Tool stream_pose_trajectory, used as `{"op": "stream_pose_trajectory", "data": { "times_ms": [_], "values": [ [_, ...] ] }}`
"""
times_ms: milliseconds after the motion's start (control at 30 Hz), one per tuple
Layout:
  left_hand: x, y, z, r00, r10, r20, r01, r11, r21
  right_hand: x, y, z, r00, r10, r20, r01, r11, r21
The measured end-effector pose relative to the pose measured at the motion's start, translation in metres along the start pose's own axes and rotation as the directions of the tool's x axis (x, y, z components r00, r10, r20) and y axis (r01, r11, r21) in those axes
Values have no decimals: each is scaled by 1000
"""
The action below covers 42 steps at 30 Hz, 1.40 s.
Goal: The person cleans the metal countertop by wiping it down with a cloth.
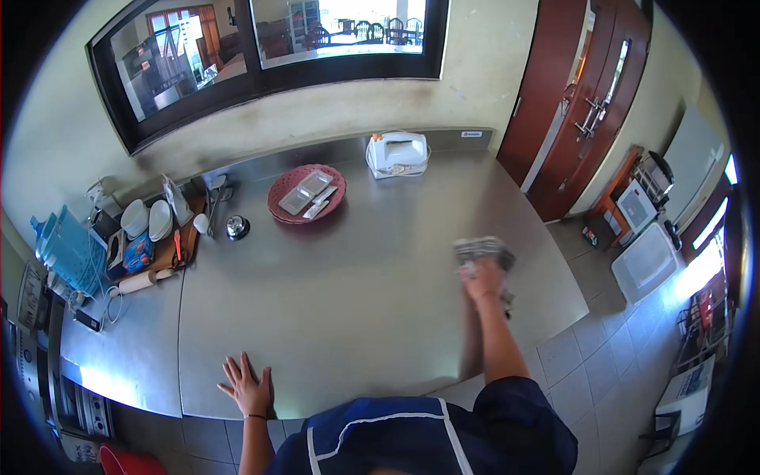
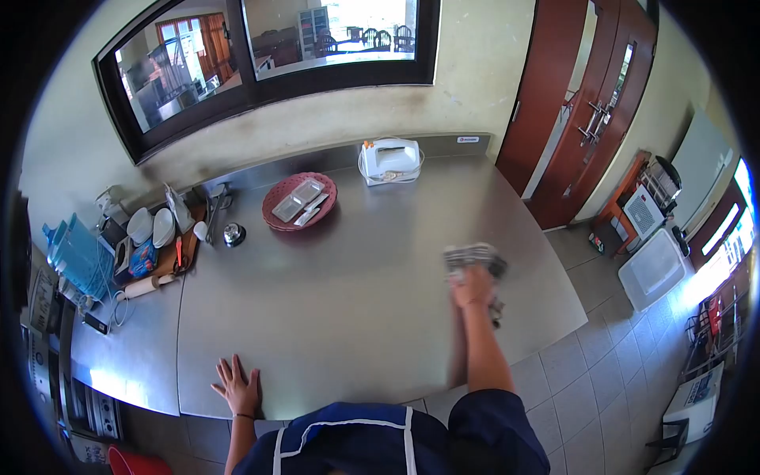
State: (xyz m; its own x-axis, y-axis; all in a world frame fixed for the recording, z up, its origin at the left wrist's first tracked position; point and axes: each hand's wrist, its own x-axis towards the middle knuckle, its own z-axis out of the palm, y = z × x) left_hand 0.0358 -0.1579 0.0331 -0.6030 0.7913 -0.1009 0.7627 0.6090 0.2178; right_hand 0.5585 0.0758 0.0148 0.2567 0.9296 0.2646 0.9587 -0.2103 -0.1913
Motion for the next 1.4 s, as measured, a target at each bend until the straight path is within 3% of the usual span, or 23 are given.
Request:
{"op": "stream_pose_trajectory", "data": {
  "times_ms": [33,67,100,167,200,300,333,400,467,533,567,667,733,800,867,967,1000,1067,1167,1300,1333,1400],
  "values": [
    [-1,0,0,1000,0,5,0,1000,-3,-18,-20,18,974,-220,-51,223,973,54],
    [-1,0,0,1000,0,4,0,1000,2,-53,-68,-10,949,-309,-60,315,933,176],
    [-1,-1,1,1000,1,1,-1,1000,4,-81,-98,-14,868,-488,-93,495,833,245],
    [0,-3,2,1000,10,-4,-10,1000,7,-143,-147,-30,693,-718,-70,678,615,402],
    [-1,-4,3,1000,16,-13,-16,1000,6,-165,-160,-43,581,-812,-55,731,491,474],
    [-1,-4,2,1000,18,-9,-18,1000,14,-195,-160,-42,468,-872,-145,833,381,401],
    [-2,-4,2,1000,22,-12,-22,1000,12,-184,-147,-45,503,-858,-103,779,399,484],
    [-2,-6,3,999,29,-17,-28,1000,6,-160,-106,-44,648,-752,-121,728,565,388],
    [-1,-6,3,999,31,-17,-31,1000,7,-129,-43,-30,843,-531,-81,532,804,264],
    [-3,-7,3,999,34,-16,-34,999,10,-105,32,-29,960,-245,-133,257,964,75],
    [-4,-6,2,999,37,-18,-36,999,12,-101,53,-30,987,-67,-147,73,997,37],
    [-3,-6,1,999,37,-18,-37,999,14,-103,51,-36,979,128,-156,-143,986,-86],
    [-2,-5,1,999,34,-18,-34,999,12,-107,12,-38,994,-15,105,12,1000,27],
    [-4,-4,0,999,32,-22,-32,999,11,-146,-47,-38,950,-305,64,291,942,170],
    [-5,-4,0,999,31,-21,-30,999,14,-182,-90,-41,810,-586,-36,576,782,236],
    [-3,-5,1,999,35,-26,-35,999,8,-190,-101,-43,734,-676,-70,660,685,308],
    [-3,-6,3,999,37,-28,-37,999,4,-180,-92,-39,735,-666,-131,669,679,304],
    [-2,-8,5,999,40,-31,-40,999,4,-151,-63,-37,804,-586,-103,587,753,297],
    [-4,-7,2,999,42,-30,-42,999,-2,-107,1,-20,958,-275,-79,286,936,204],
    [-4,-6,2,999,36,-31,-37,999,-7,-87,-1,-13,999,16,-32,-15,998,54],
    [-3,-6,3,999,36,-34,-36,999,-6,-91,-18,-11,999,-32,-33,34,997,62],
    [-2,-7,5,999,36,-39,-36,999,-4,-110,-63,-14,947,-320,29,310,933,181]
  ]
}}
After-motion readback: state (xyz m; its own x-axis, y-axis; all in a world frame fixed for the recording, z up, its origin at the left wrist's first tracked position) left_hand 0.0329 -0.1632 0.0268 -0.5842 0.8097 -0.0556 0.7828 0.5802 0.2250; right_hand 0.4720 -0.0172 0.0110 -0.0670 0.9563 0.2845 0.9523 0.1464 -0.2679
